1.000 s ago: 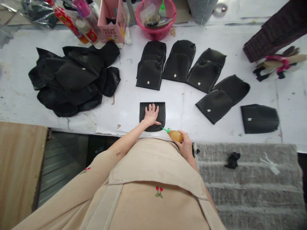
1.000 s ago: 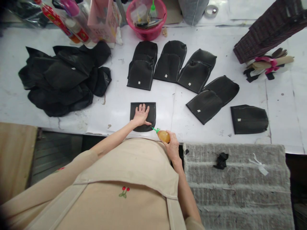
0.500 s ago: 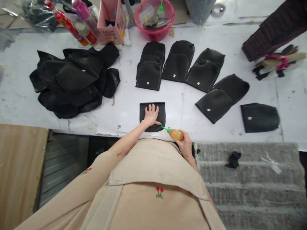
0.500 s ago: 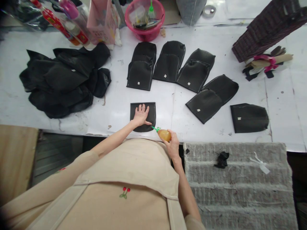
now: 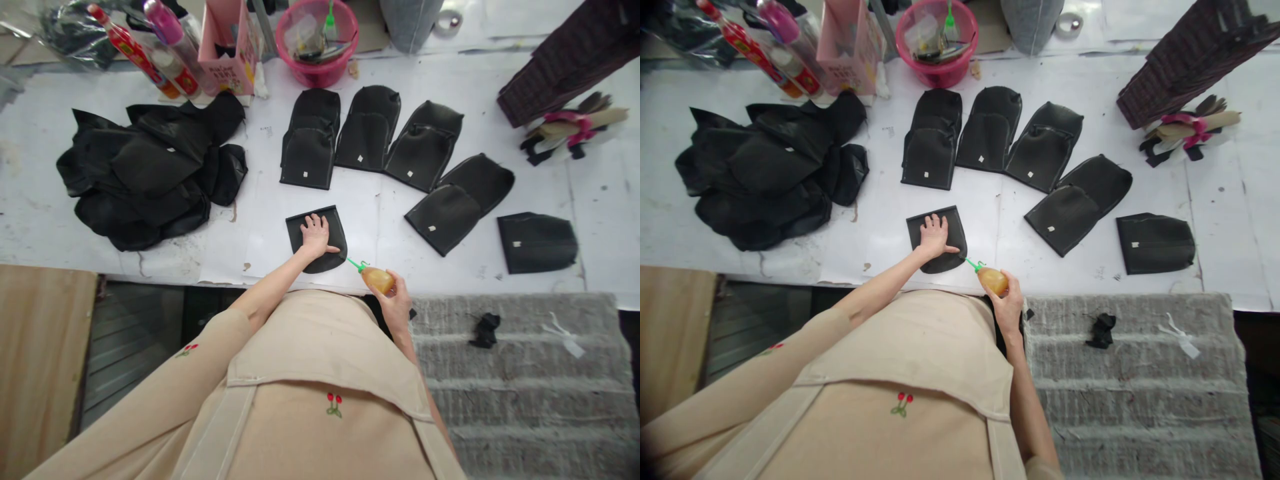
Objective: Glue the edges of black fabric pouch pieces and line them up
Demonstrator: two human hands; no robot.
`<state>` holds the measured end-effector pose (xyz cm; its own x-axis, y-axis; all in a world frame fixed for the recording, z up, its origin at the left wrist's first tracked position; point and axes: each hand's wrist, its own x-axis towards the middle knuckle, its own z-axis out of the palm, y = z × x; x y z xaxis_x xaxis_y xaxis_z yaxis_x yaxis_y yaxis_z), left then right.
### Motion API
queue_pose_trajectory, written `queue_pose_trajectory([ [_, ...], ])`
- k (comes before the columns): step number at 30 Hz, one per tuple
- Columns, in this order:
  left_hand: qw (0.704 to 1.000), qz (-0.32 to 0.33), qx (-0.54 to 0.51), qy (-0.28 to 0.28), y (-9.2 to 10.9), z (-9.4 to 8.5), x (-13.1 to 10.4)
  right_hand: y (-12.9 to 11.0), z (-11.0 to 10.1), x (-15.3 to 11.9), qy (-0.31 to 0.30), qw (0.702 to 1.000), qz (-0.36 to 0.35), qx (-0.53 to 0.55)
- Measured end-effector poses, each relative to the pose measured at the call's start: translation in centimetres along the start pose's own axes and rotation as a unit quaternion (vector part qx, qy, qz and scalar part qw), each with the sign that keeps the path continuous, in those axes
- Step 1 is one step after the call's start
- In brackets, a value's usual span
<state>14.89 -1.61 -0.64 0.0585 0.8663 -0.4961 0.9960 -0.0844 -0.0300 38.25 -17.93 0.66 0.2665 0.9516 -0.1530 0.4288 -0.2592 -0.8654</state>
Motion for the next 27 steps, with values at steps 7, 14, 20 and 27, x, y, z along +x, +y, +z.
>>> queue_pose_trajectory([
  [7, 1.0, -0.002, 0.006, -0.005, 0.0, 0.3, 0.1, -0.5, 2.0, -0.1, -0.018, 0.999, -0.041, -0.017],
  [14, 1.0, -0.001, 0.006, -0.007, 0.1, 0.1, -0.1, 0.2, 1.9, -0.8, -0.009, 0.995, -0.079, -0.055],
  [20, 1.0, -0.004, 0.012, 0.003, 0.3, -0.2, -0.2, 0.2, 2.2, -0.6, -0.005, 0.995, -0.083, -0.048],
  [27, 1.0, 0.016, 0.019, 0.0, -0.5, -0.1, -0.1, -0.1, 2.2, 0.3, 0.027, 0.996, -0.073, -0.053],
])
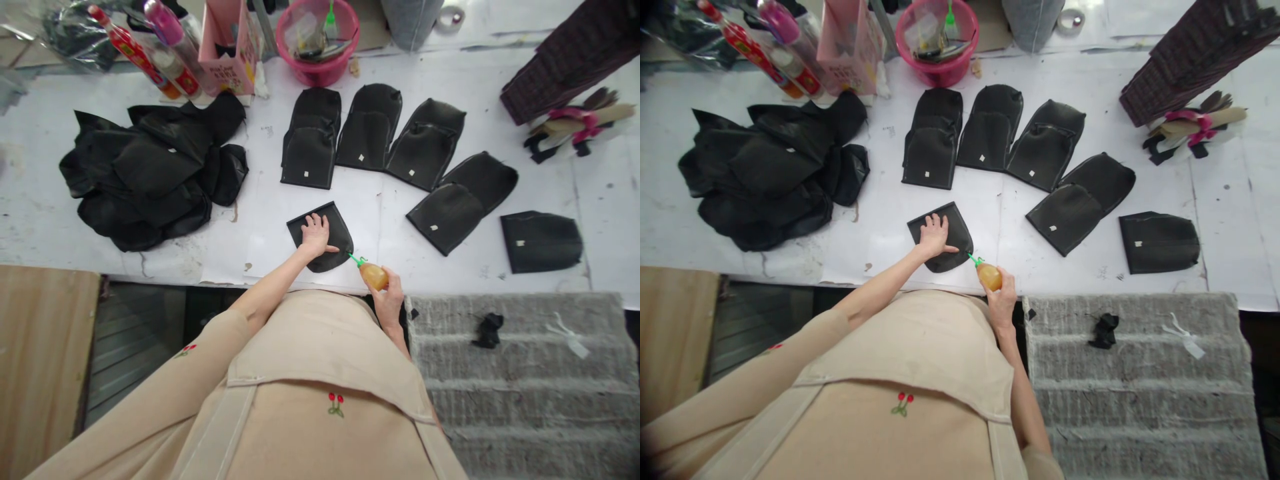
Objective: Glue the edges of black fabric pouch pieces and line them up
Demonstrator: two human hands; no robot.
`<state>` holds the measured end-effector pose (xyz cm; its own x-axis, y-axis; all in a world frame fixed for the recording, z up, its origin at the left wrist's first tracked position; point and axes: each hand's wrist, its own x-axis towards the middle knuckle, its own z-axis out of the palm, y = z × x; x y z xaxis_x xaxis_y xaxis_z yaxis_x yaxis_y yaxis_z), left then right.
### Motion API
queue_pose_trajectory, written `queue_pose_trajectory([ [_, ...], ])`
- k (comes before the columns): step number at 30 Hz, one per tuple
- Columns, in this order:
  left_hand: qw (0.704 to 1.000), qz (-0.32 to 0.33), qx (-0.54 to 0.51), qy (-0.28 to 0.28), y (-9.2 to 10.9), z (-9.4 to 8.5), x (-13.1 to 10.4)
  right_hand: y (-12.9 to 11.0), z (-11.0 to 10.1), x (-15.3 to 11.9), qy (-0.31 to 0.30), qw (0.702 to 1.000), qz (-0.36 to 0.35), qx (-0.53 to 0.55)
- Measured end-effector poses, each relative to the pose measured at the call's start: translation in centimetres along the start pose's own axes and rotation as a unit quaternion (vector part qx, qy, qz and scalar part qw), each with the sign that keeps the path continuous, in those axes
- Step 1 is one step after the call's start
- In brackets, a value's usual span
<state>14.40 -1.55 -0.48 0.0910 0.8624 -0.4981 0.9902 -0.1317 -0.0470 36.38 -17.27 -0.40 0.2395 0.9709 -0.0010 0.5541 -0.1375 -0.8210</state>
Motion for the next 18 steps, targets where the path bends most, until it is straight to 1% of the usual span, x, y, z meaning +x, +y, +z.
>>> queue_pose_trajectory([
  [5, 1.0, 0.013, 0.004, -0.003, -0.5, 0.1, -0.1, -0.4, -0.5, 0.5, -0.003, 1.0, -0.015, -0.01],
  [11, 1.0, 0.011, 0.002, -0.003, -0.4, 0.1, -0.1, -0.6, -0.6, -0.4, -0.019, 0.999, -0.029, -0.035],
  [18, 1.0, 0.012, 0.0, -0.015, -0.4, 0.1, -0.1, -0.6, -0.4, -0.7, -0.009, 0.999, -0.02, -0.026],
])
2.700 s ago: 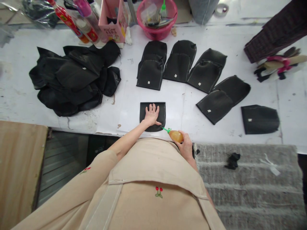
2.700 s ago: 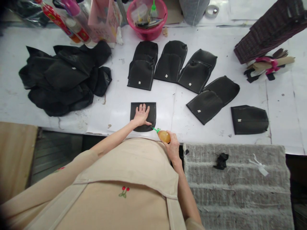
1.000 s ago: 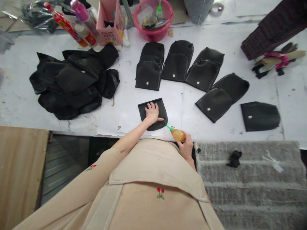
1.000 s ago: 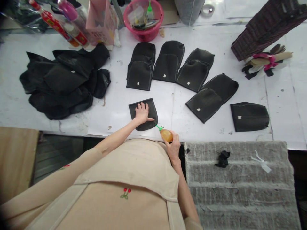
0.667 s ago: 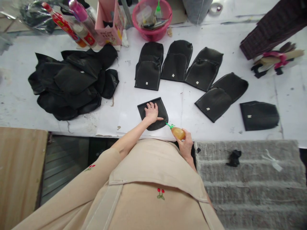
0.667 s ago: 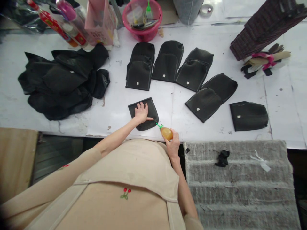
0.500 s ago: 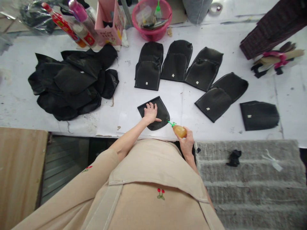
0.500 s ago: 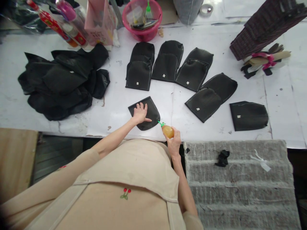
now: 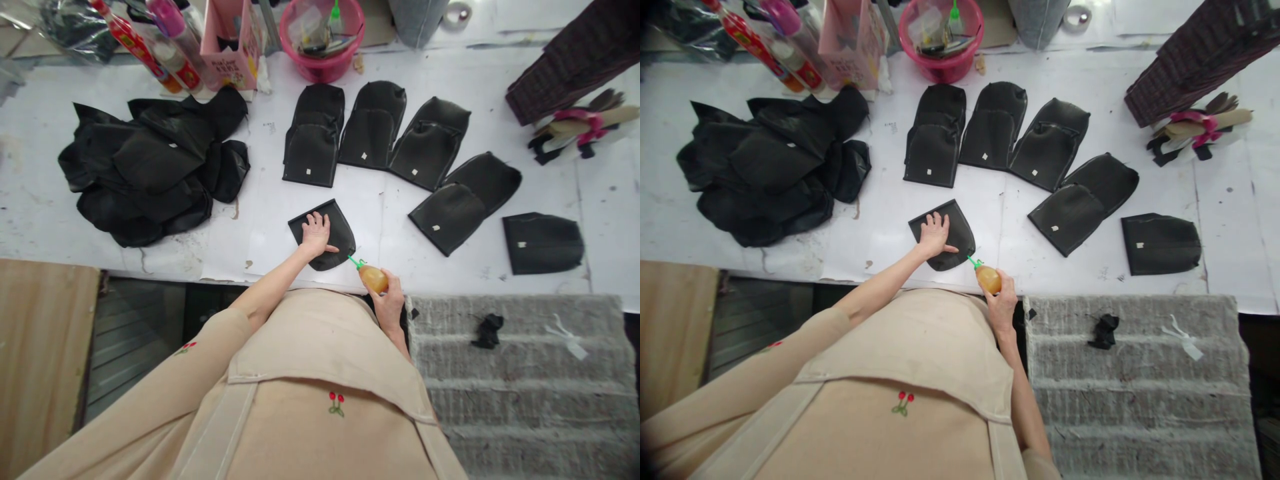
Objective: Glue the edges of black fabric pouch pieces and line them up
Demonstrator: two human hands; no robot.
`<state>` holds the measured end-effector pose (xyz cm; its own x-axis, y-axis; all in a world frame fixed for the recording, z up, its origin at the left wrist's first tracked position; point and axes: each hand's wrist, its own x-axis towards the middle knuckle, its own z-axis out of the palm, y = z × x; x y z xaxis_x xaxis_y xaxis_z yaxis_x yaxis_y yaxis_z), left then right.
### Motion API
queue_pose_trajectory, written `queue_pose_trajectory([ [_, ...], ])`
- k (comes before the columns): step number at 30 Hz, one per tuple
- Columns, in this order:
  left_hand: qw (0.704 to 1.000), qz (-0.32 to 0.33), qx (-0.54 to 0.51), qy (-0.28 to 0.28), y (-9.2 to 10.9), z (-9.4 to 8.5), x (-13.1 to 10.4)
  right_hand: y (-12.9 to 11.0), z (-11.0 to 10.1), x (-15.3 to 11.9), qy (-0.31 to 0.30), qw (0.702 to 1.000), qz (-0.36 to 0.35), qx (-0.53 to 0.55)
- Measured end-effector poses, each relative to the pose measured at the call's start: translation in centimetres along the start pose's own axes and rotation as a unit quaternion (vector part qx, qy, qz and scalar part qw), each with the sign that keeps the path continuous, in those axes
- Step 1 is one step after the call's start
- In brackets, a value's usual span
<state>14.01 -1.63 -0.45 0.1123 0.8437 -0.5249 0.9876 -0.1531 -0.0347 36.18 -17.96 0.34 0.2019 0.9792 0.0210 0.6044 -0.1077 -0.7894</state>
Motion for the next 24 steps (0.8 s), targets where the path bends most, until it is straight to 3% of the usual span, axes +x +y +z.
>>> queue_pose_trajectory([
  [19, 0.999, -0.037, -0.003, 0.032, 0.85, 0.36, -0.08, -0.35, 0.9, -0.9, -0.05, 0.998, -0.012, 0.021],
  [24, 0.999, -0.035, -0.014, 0.0, 0.41, -0.47, -0.15, -0.04, 0.8, -0.76, -0.041, 0.999, -0.005, 0.017],
])
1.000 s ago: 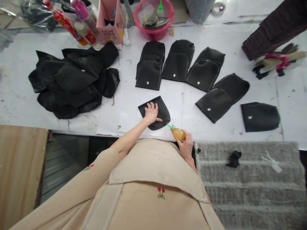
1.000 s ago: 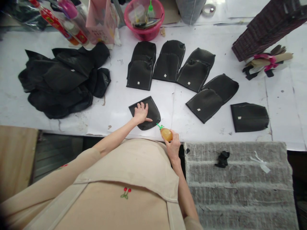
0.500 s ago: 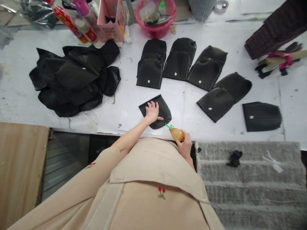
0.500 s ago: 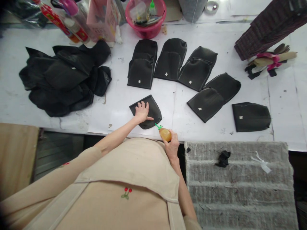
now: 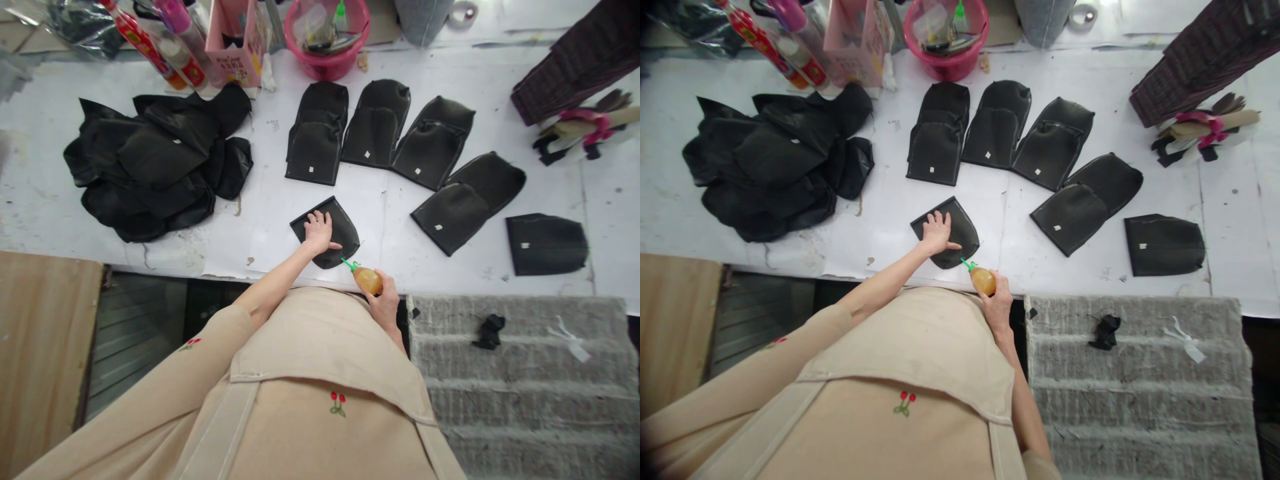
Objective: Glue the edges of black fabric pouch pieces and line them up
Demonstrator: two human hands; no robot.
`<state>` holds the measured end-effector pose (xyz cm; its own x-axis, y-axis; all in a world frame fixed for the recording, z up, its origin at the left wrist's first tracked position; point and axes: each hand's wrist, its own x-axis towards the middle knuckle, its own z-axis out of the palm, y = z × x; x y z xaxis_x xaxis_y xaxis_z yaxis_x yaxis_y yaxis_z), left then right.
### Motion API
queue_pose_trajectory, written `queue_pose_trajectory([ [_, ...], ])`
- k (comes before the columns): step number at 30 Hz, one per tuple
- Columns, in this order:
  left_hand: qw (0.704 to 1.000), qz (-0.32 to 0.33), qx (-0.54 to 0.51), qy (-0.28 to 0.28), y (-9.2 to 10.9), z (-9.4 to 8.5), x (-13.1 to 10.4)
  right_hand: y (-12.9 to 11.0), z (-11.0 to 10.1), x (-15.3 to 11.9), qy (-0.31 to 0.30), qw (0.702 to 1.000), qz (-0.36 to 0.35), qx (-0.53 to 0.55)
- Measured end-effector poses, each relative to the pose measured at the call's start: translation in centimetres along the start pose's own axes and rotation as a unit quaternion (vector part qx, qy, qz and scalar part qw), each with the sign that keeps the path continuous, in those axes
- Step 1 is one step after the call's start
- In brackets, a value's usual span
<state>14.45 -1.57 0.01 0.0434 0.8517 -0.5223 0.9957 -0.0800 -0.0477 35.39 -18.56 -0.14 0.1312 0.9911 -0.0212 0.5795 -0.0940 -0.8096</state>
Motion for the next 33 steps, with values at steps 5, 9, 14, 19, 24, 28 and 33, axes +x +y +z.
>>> queue_pose_trajectory([
  [5, 0.996, 0.071, -0.008, -0.054, -1.7, -0.5, -0.2, 0.2, -0.2, 0.0, 0.001, 1.0, -0.012, 0.001],
  [9, 0.997, 0.074, 0.012, -0.032, -1.9, 0.3, -0.5, 0.0, 0.0, -0.2, -0.017, 1.0, -0.02, 0.003],
  [14, 0.998, 0.064, 0.019, -0.017, -1.3, 0.9, -0.6, -0.2, 0.5, -0.3, -0.038, 0.999, -0.028, 0.006],
  [19, 0.998, 0.061, 0.02, -0.023, -1.3, 0.9, -0.6, -0.4, 0.5, 0.0, -0.052, 0.998, -0.03, 0.006],
  [24, 0.998, 0.061, 0.01, -0.023, -1.3, 0.9, -0.6, -0.6, 0.4, 0.1, -0.07, 0.997, -0.039, 0.012],
  [28, 0.998, 0.059, 0.012, -0.028, -1.3, 0.9, -0.5, -0.7, 0.7, 0.2, -0.101, 0.994, -0.047, 0.015],
  [33, 0.998, 0.057, 0.017, -0.021, -1.3, 1.1, -0.5, -0.8, 1.2, 0.7, -0.096, 0.994, -0.054, 0.013],
])
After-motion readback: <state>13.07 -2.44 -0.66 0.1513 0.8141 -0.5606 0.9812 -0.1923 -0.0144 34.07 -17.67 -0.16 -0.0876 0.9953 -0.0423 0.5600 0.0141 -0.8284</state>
